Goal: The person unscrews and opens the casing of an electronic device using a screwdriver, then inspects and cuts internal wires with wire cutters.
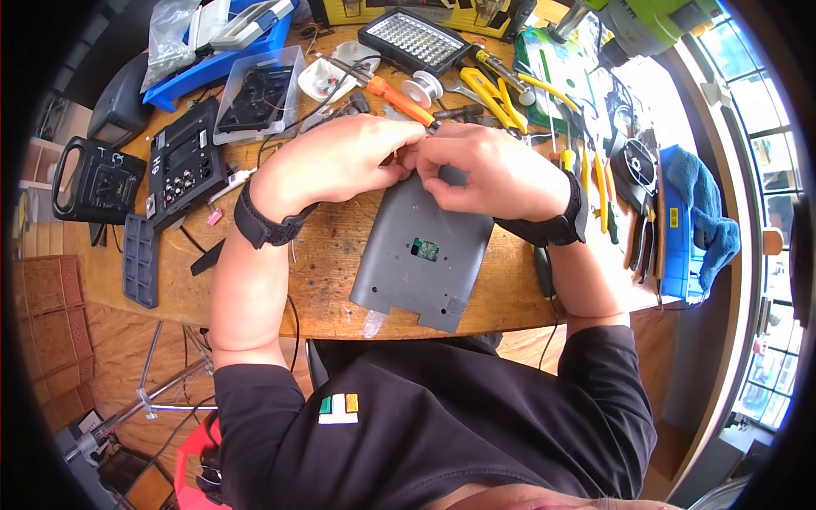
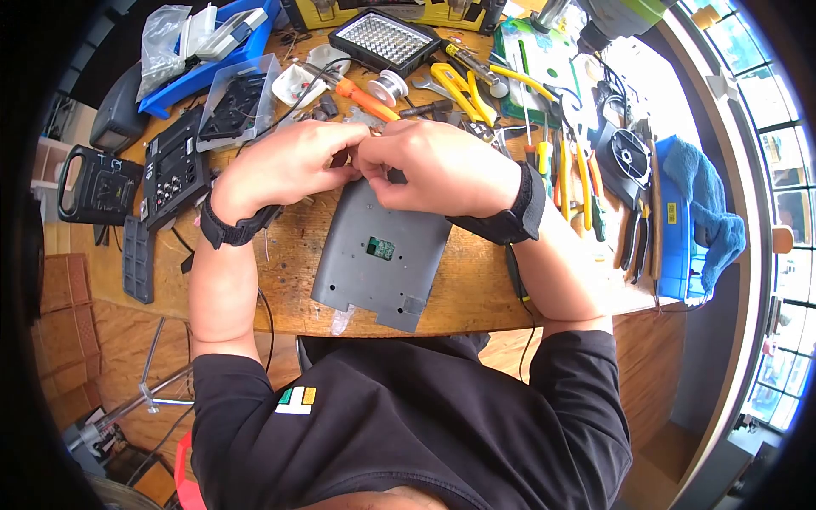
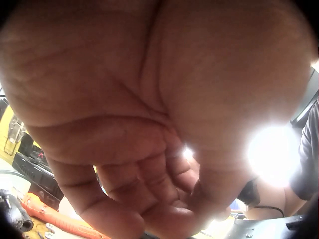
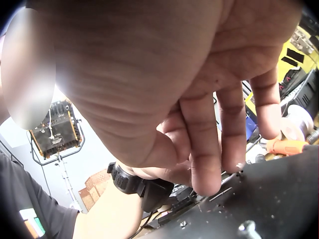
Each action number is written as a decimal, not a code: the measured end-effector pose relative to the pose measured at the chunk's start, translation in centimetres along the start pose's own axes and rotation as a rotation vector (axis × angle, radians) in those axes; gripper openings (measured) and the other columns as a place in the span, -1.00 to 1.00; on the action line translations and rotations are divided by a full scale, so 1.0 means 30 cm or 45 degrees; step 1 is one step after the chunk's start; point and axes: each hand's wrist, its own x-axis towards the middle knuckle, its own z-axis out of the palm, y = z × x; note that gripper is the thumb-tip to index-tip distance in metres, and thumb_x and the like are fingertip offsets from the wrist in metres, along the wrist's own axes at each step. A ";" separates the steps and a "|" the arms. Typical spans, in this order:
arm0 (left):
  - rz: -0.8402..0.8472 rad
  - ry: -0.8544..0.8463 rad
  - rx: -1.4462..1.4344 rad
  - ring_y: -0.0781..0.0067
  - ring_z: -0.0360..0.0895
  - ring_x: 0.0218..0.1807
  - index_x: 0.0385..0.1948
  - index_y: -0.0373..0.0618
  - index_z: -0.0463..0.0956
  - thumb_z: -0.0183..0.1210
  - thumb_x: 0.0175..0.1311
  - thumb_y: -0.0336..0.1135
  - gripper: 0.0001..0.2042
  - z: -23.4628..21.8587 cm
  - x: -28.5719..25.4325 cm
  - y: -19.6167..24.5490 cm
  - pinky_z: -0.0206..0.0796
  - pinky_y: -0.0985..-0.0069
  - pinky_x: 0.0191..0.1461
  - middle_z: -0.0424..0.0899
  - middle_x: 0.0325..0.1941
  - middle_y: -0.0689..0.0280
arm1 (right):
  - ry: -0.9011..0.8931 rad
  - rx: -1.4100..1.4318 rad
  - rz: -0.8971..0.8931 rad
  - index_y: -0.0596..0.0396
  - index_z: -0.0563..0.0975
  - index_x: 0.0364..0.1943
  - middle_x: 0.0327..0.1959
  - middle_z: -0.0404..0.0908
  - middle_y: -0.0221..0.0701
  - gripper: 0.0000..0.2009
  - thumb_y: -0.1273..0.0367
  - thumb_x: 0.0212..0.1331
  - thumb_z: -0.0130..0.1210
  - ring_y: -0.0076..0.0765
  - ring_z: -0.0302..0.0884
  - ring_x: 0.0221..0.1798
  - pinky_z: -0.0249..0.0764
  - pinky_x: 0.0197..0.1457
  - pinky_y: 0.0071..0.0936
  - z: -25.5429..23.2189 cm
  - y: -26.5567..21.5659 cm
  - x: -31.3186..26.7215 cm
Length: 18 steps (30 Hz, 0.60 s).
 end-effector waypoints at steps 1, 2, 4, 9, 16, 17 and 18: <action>0.020 0.004 -0.004 -0.04 0.62 -0.19 -0.18 -0.19 0.47 0.28 0.20 -0.46 -0.79 0.001 0.000 -0.001 0.41 0.22 -0.14 0.66 -0.27 0.08 | 0.004 -0.025 -0.002 0.14 0.56 -0.34 -0.40 0.62 -0.20 -0.90 0.44 0.08 0.20 0.04 0.64 -0.27 0.55 -0.16 -0.20 0.001 0.000 0.000; 0.041 0.007 -0.009 -0.04 0.62 -0.18 -0.17 -0.19 0.47 0.28 0.20 -0.46 -0.79 0.001 0.000 -0.002 0.42 0.22 -0.13 0.66 -0.25 0.08 | 0.003 -0.025 -0.003 0.14 0.56 -0.34 -0.40 0.62 -0.20 -0.90 0.44 0.08 0.20 0.04 0.64 -0.27 0.55 -0.16 -0.20 0.002 0.003 -0.001; 0.051 0.017 0.003 -0.04 0.62 -0.17 -0.17 -0.19 0.48 0.28 0.20 -0.46 -0.79 0.005 -0.001 -0.010 0.42 0.22 -0.12 0.66 -0.24 0.08 | -0.015 -0.017 0.004 0.14 0.57 -0.33 -0.41 0.62 -0.20 -0.90 0.44 0.08 0.20 0.03 0.64 -0.27 0.55 -0.16 -0.20 0.005 0.008 -0.003; 0.053 0.005 0.012 -0.04 0.62 -0.14 -0.17 -0.20 0.48 0.28 0.20 -0.45 -0.78 0.004 0.001 -0.013 0.42 0.21 -0.11 0.66 -0.21 0.08 | -0.004 0.002 -0.021 0.13 0.56 -0.33 -0.40 0.62 -0.20 -0.90 0.44 0.08 0.20 0.02 0.64 -0.27 0.55 -0.17 -0.19 0.007 0.005 -0.004; 0.070 0.026 0.016 -0.04 0.63 -0.16 -0.17 -0.17 0.49 0.29 0.21 -0.44 -0.79 0.004 0.000 -0.012 0.43 0.21 -0.12 0.67 -0.22 0.08 | 0.029 0.012 -0.055 0.14 0.56 -0.34 -0.40 0.61 -0.20 -0.90 0.45 0.08 0.21 0.04 0.64 -0.28 0.55 -0.17 -0.19 0.007 0.005 -0.002; 0.069 0.027 0.010 -0.04 0.63 -0.16 -0.17 -0.17 0.49 0.29 0.20 -0.44 -0.79 0.004 0.000 -0.012 0.43 0.21 -0.12 0.67 -0.23 0.08 | 0.029 0.011 -0.055 0.14 0.56 -0.34 -0.40 0.61 -0.20 -0.90 0.45 0.08 0.21 0.04 0.64 -0.28 0.55 -0.17 -0.19 0.005 0.005 -0.002; 0.069 0.027 0.010 -0.04 0.63 -0.16 -0.17 -0.17 0.49 0.29 0.20 -0.44 -0.79 0.003 0.000 -0.010 0.43 0.21 -0.12 0.67 -0.23 0.08 | 0.002 0.006 -0.032 0.11 0.56 -0.33 -0.36 0.62 -0.25 -0.90 0.47 0.07 0.22 -0.01 0.63 -0.25 0.55 -0.14 -0.24 0.002 0.004 -0.002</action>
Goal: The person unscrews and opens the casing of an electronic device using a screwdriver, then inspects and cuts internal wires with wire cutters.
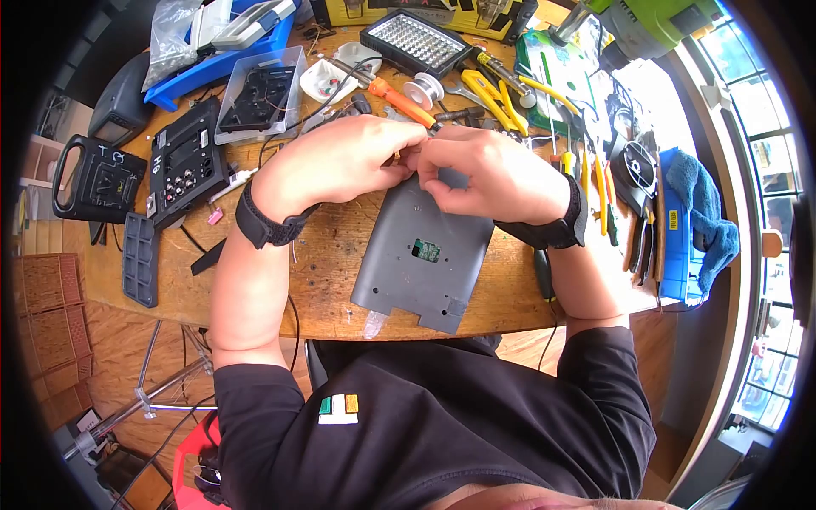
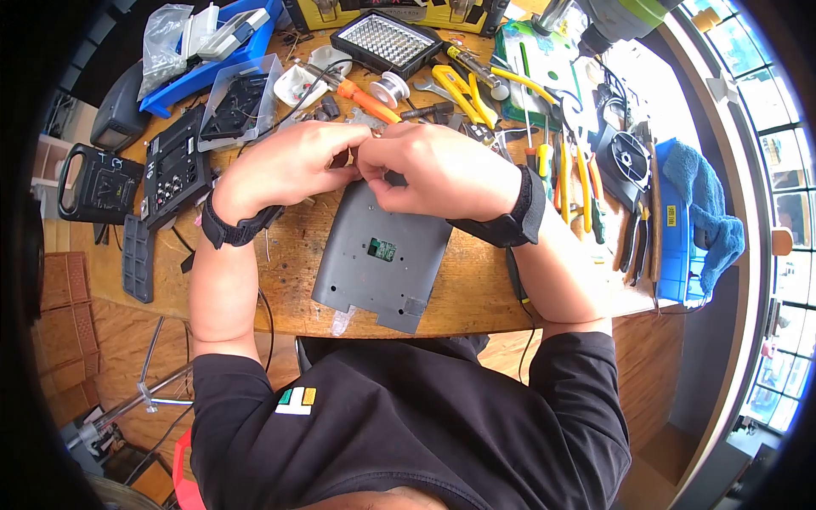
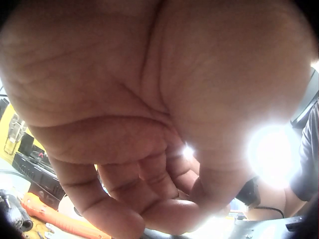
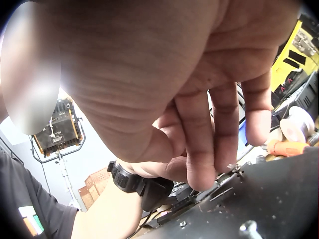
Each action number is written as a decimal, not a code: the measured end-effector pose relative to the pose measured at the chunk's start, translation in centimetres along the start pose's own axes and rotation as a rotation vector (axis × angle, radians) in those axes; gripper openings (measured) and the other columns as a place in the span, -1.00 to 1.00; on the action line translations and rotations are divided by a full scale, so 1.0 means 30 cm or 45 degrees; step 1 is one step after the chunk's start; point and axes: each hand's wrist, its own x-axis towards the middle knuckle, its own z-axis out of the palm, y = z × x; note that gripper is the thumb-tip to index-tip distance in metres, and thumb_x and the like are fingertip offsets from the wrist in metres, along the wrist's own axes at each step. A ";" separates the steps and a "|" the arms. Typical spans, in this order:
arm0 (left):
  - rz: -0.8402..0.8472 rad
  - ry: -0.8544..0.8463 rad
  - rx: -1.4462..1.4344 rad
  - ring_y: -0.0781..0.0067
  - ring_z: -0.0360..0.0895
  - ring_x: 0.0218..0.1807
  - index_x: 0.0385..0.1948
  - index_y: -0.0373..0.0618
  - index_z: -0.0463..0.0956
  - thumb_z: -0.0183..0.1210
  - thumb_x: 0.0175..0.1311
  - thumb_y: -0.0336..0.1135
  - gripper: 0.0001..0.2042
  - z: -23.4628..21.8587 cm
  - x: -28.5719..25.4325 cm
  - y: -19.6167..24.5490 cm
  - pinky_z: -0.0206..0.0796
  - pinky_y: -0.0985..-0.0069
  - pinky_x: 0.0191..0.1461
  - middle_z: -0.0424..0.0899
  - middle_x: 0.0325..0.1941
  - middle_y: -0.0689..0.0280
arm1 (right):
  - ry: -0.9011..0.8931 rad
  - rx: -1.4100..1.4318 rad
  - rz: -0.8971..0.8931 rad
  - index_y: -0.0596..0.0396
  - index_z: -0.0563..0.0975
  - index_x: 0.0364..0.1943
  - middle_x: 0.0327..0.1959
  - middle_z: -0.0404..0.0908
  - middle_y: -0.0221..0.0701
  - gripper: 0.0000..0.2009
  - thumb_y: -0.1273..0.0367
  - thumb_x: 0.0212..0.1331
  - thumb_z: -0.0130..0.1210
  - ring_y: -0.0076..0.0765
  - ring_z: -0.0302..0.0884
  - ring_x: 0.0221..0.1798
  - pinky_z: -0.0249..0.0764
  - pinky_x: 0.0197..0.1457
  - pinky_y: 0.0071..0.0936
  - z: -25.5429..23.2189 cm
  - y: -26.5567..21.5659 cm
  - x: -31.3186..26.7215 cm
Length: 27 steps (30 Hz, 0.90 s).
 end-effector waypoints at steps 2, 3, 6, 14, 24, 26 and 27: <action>-0.022 0.003 -0.003 -0.04 0.64 -0.15 -0.17 -0.17 0.49 0.29 0.20 -0.44 -0.79 -0.002 -0.001 0.006 0.44 0.20 -0.12 0.68 -0.23 0.09 | -0.026 -0.005 0.023 0.09 0.56 -0.33 -0.32 0.63 -0.30 -0.90 0.48 0.07 0.23 -0.05 0.63 -0.22 0.56 -0.12 -0.29 -0.002 0.000 0.000; -0.021 0.003 -0.003 -0.04 0.64 -0.15 -0.17 -0.17 0.49 0.29 0.20 -0.44 -0.79 0.000 -0.001 0.004 0.44 0.20 -0.12 0.68 -0.23 0.09 | -0.025 -0.007 0.018 0.09 0.56 -0.33 -0.32 0.63 -0.30 -0.90 0.48 0.07 0.24 -0.05 0.63 -0.22 0.56 -0.12 -0.29 -0.001 0.000 0.000; 0.074 0.072 0.024 -0.04 0.66 -0.23 -0.19 -0.19 0.51 0.26 0.21 -0.46 -0.82 0.009 -0.001 -0.006 0.44 0.20 -0.18 0.67 -0.31 0.06 | -0.020 -0.013 0.004 0.09 0.56 -0.32 -0.32 0.63 -0.30 -0.89 0.48 0.07 0.24 -0.06 0.63 -0.23 0.56 -0.12 -0.30 0.000 0.002 -0.001; 0.077 0.100 0.029 -0.03 0.66 -0.23 -0.21 -0.18 0.49 0.26 0.20 -0.47 -0.83 0.007 0.001 -0.004 0.44 0.20 -0.19 0.68 -0.31 0.08 | 0.062 0.011 -0.060 0.14 0.55 -0.34 -0.40 0.60 -0.21 -0.90 0.47 0.07 0.21 0.03 0.63 -0.30 0.55 -0.18 -0.21 0.002 0.002 0.003; -0.018 0.109 -0.042 0.03 0.65 -0.23 -0.08 -0.23 0.44 0.25 0.22 -0.50 -0.73 0.002 0.008 0.003 0.44 0.29 -0.18 0.68 -0.28 0.06 | 0.135 0.059 0.084 0.11 0.58 -0.28 -0.38 0.67 -0.26 -0.90 0.42 0.17 0.22 -0.04 0.67 -0.30 0.56 -0.17 -0.28 -0.002 0.023 0.003; 0.056 0.144 -0.064 0.04 0.65 -0.25 -0.07 -0.23 0.43 0.25 0.22 -0.48 -0.72 0.007 0.010 -0.008 0.43 0.28 -0.19 0.67 -0.29 0.06 | 0.143 0.087 0.126 0.11 0.59 -0.27 -0.37 0.69 -0.27 -0.90 0.40 0.19 0.22 -0.07 0.68 -0.30 0.57 -0.17 -0.30 -0.007 0.022 0.003; 0.055 0.143 -0.066 0.04 0.65 -0.25 -0.07 -0.23 0.43 0.25 0.22 -0.48 -0.72 0.008 0.010 -0.009 0.43 0.28 -0.19 0.67 -0.29 0.06 | 0.139 0.094 0.153 0.11 0.59 -0.26 -0.36 0.71 -0.28 -0.89 0.39 0.19 0.22 -0.10 0.69 -0.29 0.57 -0.16 -0.31 -0.009 0.021 0.002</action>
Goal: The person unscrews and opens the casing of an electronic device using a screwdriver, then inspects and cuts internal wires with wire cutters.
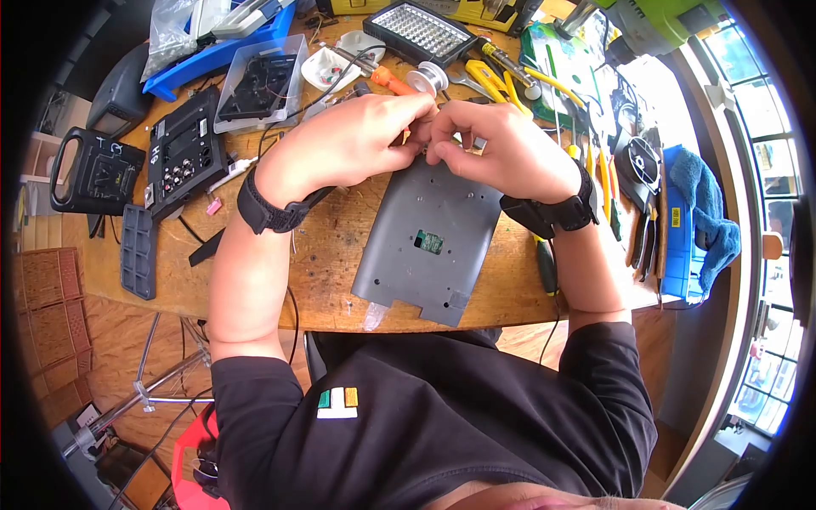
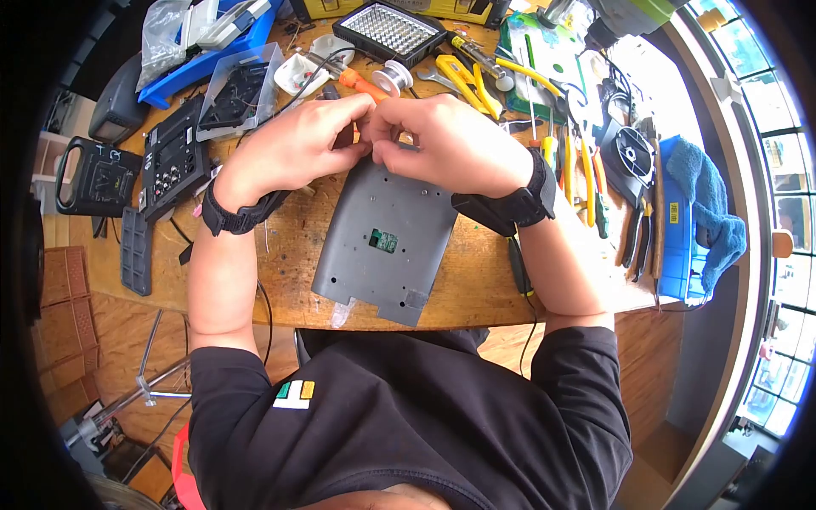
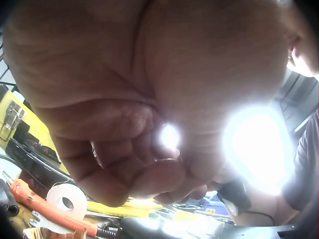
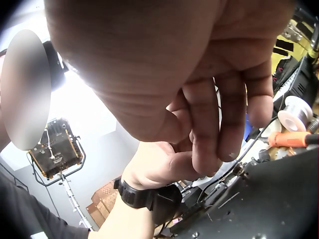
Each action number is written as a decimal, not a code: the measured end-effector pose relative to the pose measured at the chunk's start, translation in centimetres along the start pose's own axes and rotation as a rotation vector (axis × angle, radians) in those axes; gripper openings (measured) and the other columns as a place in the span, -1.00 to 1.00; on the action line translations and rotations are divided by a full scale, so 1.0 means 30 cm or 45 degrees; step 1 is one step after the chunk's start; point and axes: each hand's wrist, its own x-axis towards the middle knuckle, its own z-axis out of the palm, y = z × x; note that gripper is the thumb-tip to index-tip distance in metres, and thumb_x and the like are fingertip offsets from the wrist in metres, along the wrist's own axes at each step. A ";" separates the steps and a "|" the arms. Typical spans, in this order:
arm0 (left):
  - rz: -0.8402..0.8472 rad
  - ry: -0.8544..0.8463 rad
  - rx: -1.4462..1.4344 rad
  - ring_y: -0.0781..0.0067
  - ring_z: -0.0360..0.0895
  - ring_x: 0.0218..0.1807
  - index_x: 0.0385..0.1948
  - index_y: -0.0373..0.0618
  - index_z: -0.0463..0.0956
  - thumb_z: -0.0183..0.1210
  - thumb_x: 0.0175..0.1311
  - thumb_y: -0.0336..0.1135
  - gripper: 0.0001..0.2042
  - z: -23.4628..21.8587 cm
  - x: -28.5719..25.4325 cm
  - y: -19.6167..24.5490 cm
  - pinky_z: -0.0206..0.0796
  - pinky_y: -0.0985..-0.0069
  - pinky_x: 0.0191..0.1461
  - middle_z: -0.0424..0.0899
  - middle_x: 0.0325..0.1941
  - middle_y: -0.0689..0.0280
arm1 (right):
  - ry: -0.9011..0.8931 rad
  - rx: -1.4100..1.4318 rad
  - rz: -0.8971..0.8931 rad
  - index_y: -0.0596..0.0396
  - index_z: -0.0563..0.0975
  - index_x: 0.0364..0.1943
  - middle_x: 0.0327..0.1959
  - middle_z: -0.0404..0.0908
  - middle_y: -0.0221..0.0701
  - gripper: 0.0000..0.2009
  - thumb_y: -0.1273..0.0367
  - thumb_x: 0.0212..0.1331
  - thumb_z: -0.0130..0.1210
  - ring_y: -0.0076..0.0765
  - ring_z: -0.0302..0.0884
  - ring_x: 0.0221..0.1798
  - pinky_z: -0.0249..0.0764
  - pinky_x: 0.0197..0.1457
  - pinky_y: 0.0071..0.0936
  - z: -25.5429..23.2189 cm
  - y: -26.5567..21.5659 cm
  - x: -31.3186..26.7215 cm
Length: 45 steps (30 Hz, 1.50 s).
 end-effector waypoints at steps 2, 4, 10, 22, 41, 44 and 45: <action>-0.006 -0.009 -0.011 0.04 0.63 -0.26 -0.10 -0.23 0.42 0.25 0.23 -0.45 -0.74 0.001 0.001 0.000 0.42 0.27 -0.19 0.66 -0.31 0.06 | -0.004 0.005 0.027 0.11 0.60 -0.26 -0.35 0.72 -0.30 -0.88 0.38 0.20 0.22 -0.14 0.70 -0.28 0.57 -0.16 -0.32 -0.002 0.001 0.001; -0.008 -0.017 -0.012 0.04 0.63 -0.26 -0.13 -0.23 0.41 0.24 0.23 -0.45 -0.76 -0.002 0.001 0.005 0.42 0.26 -0.19 0.66 -0.31 0.07 | -0.007 0.075 0.058 0.11 0.60 -0.26 -0.34 0.74 -0.33 -0.89 0.38 0.21 0.22 -0.22 0.71 -0.30 0.58 -0.16 -0.36 -0.002 0.002 0.002; 0.013 -0.038 -0.036 0.10 0.60 -0.27 -0.19 -0.22 0.39 0.23 0.24 -0.45 -0.80 -0.002 0.003 -0.004 0.41 0.29 -0.19 0.62 -0.33 0.14 | -0.022 0.156 0.158 0.12 0.58 -0.25 -0.35 0.76 -0.38 -0.90 0.40 0.24 0.18 -0.44 0.71 -0.28 0.58 -0.15 -0.47 -0.012 0.022 0.006; -0.080 0.040 -0.024 0.30 0.59 -0.30 -0.24 -0.21 0.39 0.18 0.25 -0.51 -0.86 -0.014 -0.003 -0.015 0.43 0.39 -0.19 0.59 -0.34 0.24 | 0.052 0.105 0.131 0.13 0.58 -0.26 -0.40 0.73 -0.37 -0.88 0.39 0.20 0.19 -0.33 0.69 -0.30 0.55 -0.16 -0.40 -0.009 0.047 0.013; -0.072 -0.126 0.036 0.17 0.66 -0.28 -0.25 -0.20 0.40 0.22 0.22 -0.49 -0.83 0.003 -0.006 -0.028 0.44 0.31 -0.18 0.67 -0.33 0.21 | -0.054 0.043 0.172 0.16 0.56 -0.28 -0.42 0.68 -0.21 -0.87 0.39 0.19 0.19 -0.10 0.67 -0.35 0.54 -0.20 -0.29 0.007 0.052 0.008; -0.112 -0.155 0.062 0.19 0.66 -0.28 -0.25 -0.19 0.41 0.22 0.21 -0.49 -0.83 0.001 -0.007 -0.032 0.44 0.32 -0.19 0.67 -0.33 0.22 | -0.035 0.046 0.176 0.16 0.55 -0.28 -0.42 0.68 -0.20 -0.87 0.39 0.19 0.19 -0.09 0.66 -0.35 0.54 -0.21 -0.27 0.007 0.053 0.007; -0.112 -0.155 0.062 0.19 0.66 -0.28 -0.25 -0.19 0.41 0.22 0.21 -0.49 -0.83 0.000 -0.009 -0.030 0.44 0.32 -0.19 0.67 -0.33 0.22 | -0.049 0.038 0.181 0.16 0.55 -0.28 -0.42 0.68 -0.20 -0.87 0.39 0.19 0.19 -0.09 0.67 -0.35 0.54 -0.21 -0.27 0.006 0.052 0.007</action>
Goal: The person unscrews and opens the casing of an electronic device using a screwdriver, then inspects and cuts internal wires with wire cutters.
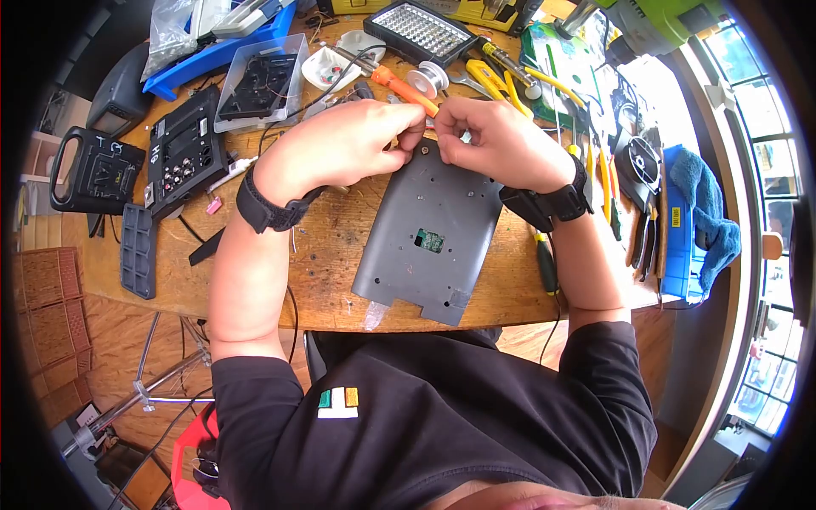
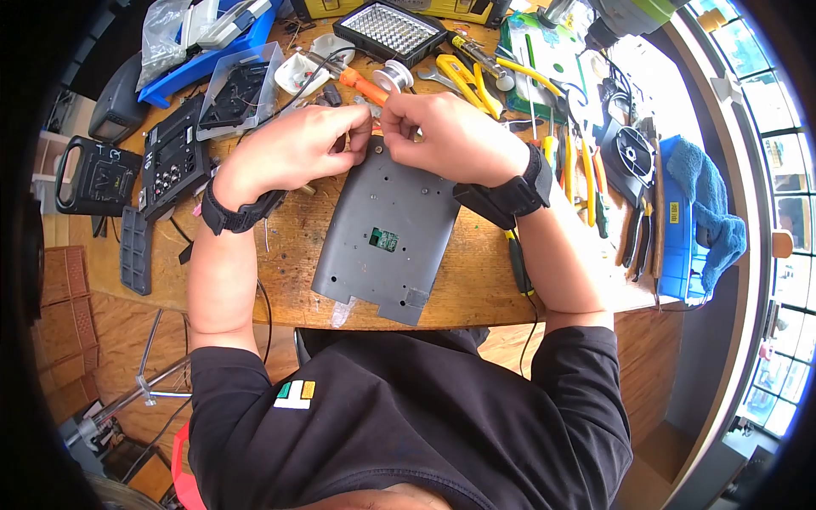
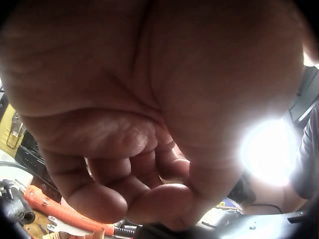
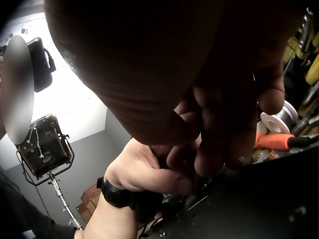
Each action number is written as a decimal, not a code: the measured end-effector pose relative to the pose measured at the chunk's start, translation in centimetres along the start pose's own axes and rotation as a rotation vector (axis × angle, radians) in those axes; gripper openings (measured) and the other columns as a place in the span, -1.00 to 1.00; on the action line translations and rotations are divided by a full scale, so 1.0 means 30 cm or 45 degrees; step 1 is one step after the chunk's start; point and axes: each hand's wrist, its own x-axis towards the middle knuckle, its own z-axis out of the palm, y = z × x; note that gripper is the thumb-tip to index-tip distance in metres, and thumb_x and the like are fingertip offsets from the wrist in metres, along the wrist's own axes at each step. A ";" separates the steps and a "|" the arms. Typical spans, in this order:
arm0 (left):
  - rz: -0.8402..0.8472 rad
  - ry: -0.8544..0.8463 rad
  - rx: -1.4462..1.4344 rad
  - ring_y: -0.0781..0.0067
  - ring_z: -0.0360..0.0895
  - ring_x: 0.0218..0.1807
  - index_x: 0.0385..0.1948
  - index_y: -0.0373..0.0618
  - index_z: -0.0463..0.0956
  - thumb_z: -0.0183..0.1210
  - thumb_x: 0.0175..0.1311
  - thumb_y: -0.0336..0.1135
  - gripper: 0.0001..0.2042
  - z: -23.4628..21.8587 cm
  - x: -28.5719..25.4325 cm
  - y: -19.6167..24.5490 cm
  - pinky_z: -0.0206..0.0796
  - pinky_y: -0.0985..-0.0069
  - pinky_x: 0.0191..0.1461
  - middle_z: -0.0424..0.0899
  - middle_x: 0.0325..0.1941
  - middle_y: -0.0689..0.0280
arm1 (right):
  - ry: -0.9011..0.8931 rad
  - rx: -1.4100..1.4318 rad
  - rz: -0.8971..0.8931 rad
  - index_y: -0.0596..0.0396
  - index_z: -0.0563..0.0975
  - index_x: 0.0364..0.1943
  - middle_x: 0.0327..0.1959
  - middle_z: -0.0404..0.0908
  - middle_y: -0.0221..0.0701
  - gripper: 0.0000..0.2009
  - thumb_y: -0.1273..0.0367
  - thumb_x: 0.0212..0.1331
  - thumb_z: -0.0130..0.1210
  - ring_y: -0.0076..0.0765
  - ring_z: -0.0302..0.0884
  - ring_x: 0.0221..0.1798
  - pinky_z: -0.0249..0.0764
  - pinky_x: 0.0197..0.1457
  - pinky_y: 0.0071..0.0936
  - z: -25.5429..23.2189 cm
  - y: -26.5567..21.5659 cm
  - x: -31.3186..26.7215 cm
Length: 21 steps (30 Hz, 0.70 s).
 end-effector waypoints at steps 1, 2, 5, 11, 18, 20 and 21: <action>0.005 -0.007 0.017 0.19 0.66 -0.28 -0.25 -0.19 0.41 0.23 0.20 -0.48 -0.83 -0.001 -0.002 0.002 0.44 0.32 -0.20 0.67 -0.34 0.22 | -0.012 -0.009 0.006 0.16 0.55 -0.28 -0.42 0.68 -0.20 -0.87 0.39 0.19 0.19 -0.08 0.67 -0.35 0.54 -0.21 -0.27 -0.001 -0.001 0.000; 0.011 -0.013 0.033 0.20 0.65 -0.28 -0.25 -0.18 0.42 0.23 0.20 -0.48 -0.83 -0.001 -0.003 0.004 0.43 0.32 -0.20 0.67 -0.35 0.22 | -0.012 -0.009 0.006 0.16 0.55 -0.28 -0.42 0.68 -0.20 -0.87 0.39 0.19 0.19 -0.08 0.67 -0.35 0.54 -0.21 -0.27 -0.001 -0.001 -0.001; 0.010 -0.010 0.033 0.20 0.65 -0.29 -0.26 -0.18 0.43 0.24 0.19 -0.47 -0.83 0.000 -0.003 0.005 0.43 0.32 -0.21 0.67 -0.35 0.22 | -0.013 -0.013 -0.008 0.16 0.55 -0.29 -0.42 0.68 -0.20 -0.87 0.39 0.19 0.18 -0.07 0.67 -0.35 0.54 -0.21 -0.27 -0.001 -0.005 -0.001; 0.026 -0.034 -0.039 0.21 0.60 -0.32 -0.28 -0.18 0.43 0.22 0.19 -0.49 -0.85 -0.009 -0.006 0.025 0.41 0.33 -0.20 0.64 -0.38 0.23 | -0.091 -0.040 -0.023 0.15 0.55 -0.28 -0.42 0.68 -0.22 -0.87 0.39 0.18 0.18 -0.08 0.67 -0.34 0.54 -0.19 -0.28 -0.005 -0.022 -0.004; 0.037 -0.029 -0.081 0.21 0.58 -0.32 -0.29 -0.21 0.42 0.21 0.18 -0.50 -0.86 -0.017 -0.004 0.025 0.40 0.33 -0.19 0.61 -0.39 0.20 | -0.139 0.097 -0.013 0.14 0.55 -0.28 -0.41 0.70 -0.29 -0.88 0.38 0.20 0.17 -0.21 0.68 -0.32 0.55 -0.16 -0.33 -0.003 -0.026 -0.004; 0.025 -0.021 -0.118 0.20 0.59 -0.32 -0.28 -0.22 0.43 0.20 0.18 -0.50 -0.86 -0.019 -0.002 0.023 0.40 0.34 -0.18 0.61 -0.39 0.19 | -0.165 0.135 0.002 0.14 0.56 -0.28 -0.41 0.71 -0.31 -0.88 0.38 0.20 0.17 -0.25 0.68 -0.32 0.55 -0.16 -0.34 -0.003 -0.026 -0.003; 0.025 -0.021 -0.118 0.20 0.59 -0.32 -0.28 -0.22 0.43 0.20 0.18 -0.50 -0.86 -0.019 -0.002 0.023 0.40 0.34 -0.18 0.61 -0.39 0.19 | -0.163 0.155 -0.004 0.14 0.56 -0.27 -0.40 0.71 -0.33 -0.88 0.38 0.20 0.17 -0.28 0.68 -0.32 0.55 -0.17 -0.36 -0.001 -0.023 -0.004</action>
